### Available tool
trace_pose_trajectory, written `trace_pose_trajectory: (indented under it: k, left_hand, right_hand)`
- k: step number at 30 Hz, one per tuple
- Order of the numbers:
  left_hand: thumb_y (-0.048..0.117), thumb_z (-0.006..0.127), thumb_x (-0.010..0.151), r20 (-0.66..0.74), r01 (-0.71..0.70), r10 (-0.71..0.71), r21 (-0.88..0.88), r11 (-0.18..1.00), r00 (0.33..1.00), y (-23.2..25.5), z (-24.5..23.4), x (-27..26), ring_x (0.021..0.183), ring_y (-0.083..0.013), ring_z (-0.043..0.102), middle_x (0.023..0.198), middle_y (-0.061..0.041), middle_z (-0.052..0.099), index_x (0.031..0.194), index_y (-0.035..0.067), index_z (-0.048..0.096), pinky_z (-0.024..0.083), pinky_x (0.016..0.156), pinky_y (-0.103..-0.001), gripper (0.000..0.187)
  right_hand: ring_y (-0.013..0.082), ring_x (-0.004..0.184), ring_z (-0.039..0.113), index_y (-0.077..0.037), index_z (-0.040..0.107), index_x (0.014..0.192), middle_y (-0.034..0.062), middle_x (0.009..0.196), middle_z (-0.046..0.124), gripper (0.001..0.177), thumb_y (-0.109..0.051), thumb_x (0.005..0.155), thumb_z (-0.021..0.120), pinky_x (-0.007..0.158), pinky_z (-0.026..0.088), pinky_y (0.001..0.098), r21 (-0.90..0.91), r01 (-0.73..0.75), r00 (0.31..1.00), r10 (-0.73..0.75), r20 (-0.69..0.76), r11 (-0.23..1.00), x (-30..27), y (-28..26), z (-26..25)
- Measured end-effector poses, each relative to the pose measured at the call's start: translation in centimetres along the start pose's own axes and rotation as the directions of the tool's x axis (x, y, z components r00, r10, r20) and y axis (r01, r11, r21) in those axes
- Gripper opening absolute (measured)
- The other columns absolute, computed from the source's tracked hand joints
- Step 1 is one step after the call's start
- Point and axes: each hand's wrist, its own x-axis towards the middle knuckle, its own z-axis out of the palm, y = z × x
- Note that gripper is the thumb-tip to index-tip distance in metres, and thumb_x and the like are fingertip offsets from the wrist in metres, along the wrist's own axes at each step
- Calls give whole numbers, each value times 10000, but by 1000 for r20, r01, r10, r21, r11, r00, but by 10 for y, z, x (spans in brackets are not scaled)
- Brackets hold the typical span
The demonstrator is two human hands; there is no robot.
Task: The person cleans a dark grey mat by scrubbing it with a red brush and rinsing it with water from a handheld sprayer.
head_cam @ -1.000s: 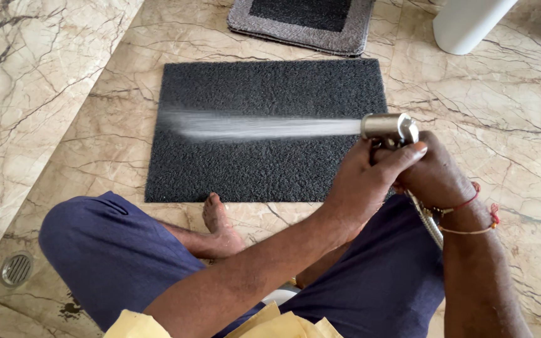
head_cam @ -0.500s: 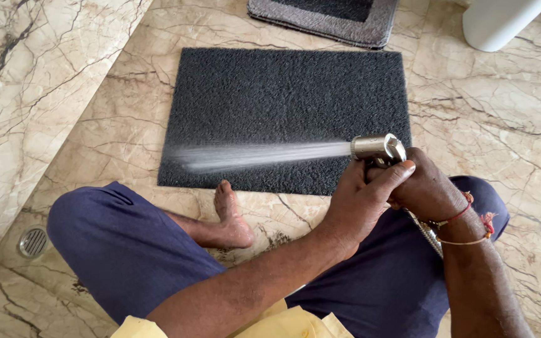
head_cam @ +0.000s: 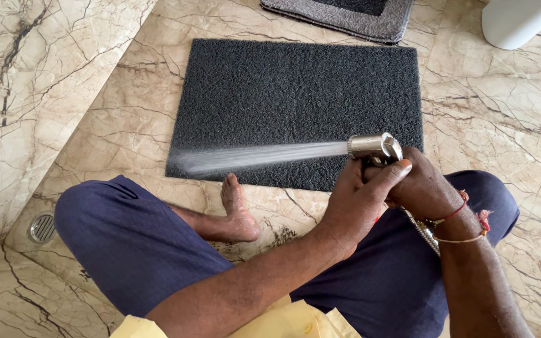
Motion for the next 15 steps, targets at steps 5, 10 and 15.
trace_pose_trajectory:
  k: [5,10,15]
  left_hand:
    - [355,682,966,-18,-9,9,10,1000,1000,0,-3,-1,840,-62,543,950,-1,562,1153,64,544,519,768,-265,373]
    - [342,682,970,-17,-56,56,18,998,998,-2,-5,0,889,-56,564,980,-13,570,1170,58,543,528,835,-260,374]
    - [364,668,983,-1,5,-5,67,998,1000,-1,-7,2,845,-88,571,959,-44,561,1142,52,535,552,781,-300,374]
  right_hand:
    - [127,500,627,-41,773,852,71,597,675,214,-241,874,701,450,504,322,-24,105,994,-104,24,994,-3,-8,4]
    - [134,494,598,-4,767,830,85,591,673,226,-221,865,719,430,457,329,107,63,997,-67,31,992,-3,-12,6]
    - [151,502,608,13,767,842,109,605,677,236,-215,870,711,435,471,331,98,79,997,-80,13,992,-4,-13,6]
